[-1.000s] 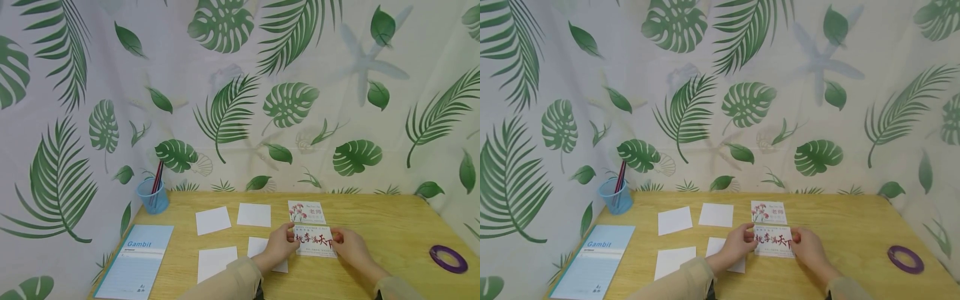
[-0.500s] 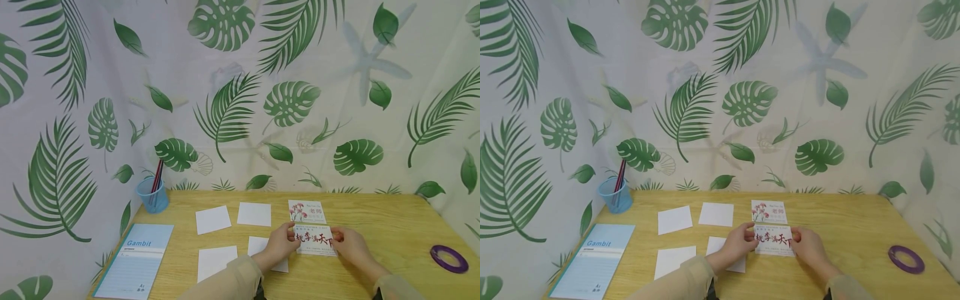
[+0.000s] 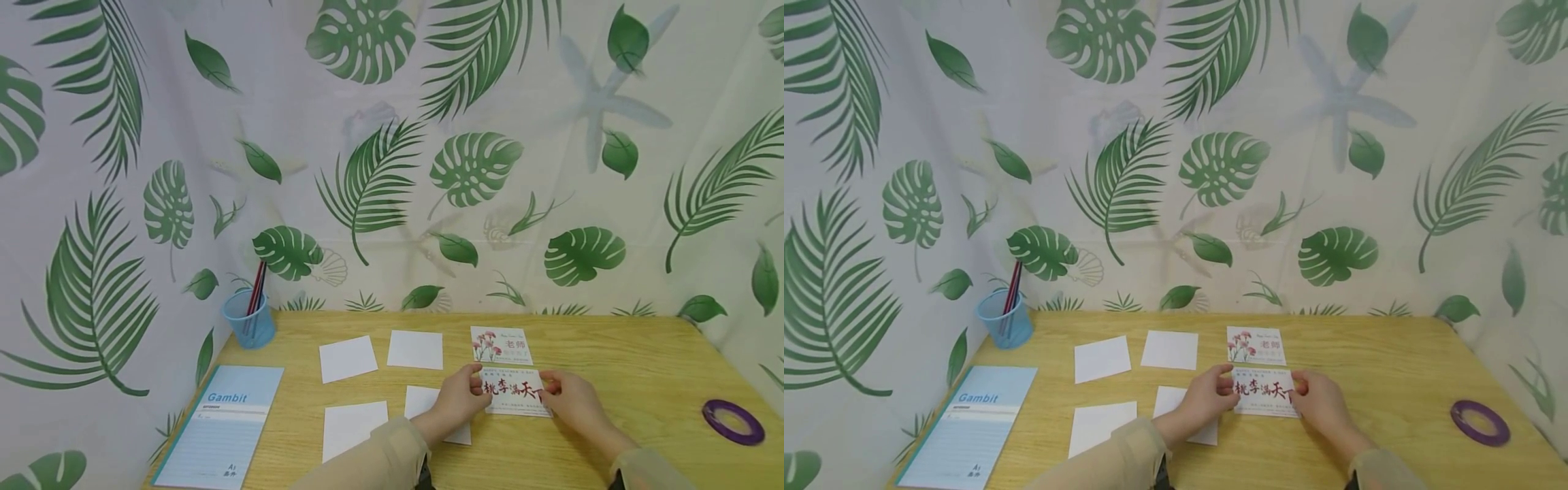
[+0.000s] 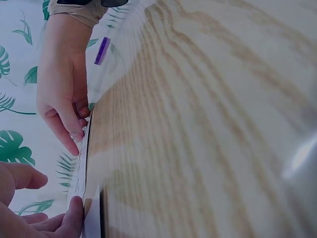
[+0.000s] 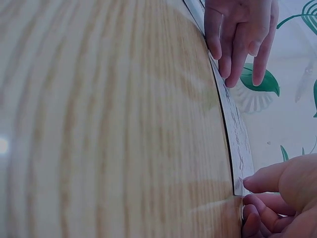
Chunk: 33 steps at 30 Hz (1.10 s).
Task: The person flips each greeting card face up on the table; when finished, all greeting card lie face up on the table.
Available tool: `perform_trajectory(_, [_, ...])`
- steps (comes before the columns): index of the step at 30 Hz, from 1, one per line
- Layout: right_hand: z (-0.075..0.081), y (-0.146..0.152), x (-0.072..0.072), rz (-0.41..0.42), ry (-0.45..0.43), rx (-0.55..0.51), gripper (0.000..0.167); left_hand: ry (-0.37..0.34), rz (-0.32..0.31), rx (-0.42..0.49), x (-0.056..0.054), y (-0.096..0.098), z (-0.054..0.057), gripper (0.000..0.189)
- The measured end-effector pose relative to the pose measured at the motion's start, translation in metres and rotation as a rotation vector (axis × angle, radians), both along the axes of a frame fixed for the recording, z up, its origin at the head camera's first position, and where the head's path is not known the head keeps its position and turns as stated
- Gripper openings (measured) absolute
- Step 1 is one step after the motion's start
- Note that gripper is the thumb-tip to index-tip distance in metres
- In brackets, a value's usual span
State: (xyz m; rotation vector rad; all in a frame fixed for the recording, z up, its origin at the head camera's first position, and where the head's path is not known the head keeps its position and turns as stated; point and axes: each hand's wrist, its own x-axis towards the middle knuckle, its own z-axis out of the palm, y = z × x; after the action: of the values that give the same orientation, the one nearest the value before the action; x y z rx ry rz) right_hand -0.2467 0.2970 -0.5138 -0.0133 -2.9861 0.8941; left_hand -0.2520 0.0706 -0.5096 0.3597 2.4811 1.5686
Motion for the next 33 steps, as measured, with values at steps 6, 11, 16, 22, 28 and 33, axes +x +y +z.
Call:
perform_trajectory(6, [0.001,-0.002,0.0,0.002,-0.007,0.002,0.039,-0.011,0.008,0.006,0.002,-0.001,0.001,0.055])
perform_trajectory(11, [0.002,-0.002,0.0,0.002,-0.016,0.004,0.039,-0.012,0.007,0.008,0.002,0.0,0.002,0.055])
perform_trajectory(16, [0.004,-0.002,0.0,-0.003,-0.02,-0.002,0.04,-0.022,-0.002,0.002,0.001,-0.002,0.002,0.056])
perform_trajectory(22, [0.008,0.0,0.0,-0.004,-0.067,-0.02,0.046,-0.022,-0.028,0.006,0.002,-0.01,0.003,0.058])
perform_trajectory(28, [0.012,0.001,0.002,0.023,-0.044,-0.02,0.049,-0.001,-0.055,0.005,0.0,-0.021,0.007,0.058])
perform_trajectory(33, [0.015,-0.003,0.003,0.032,-0.027,-0.017,0.048,0.031,-0.056,-0.056,-0.004,-0.029,0.012,0.057])
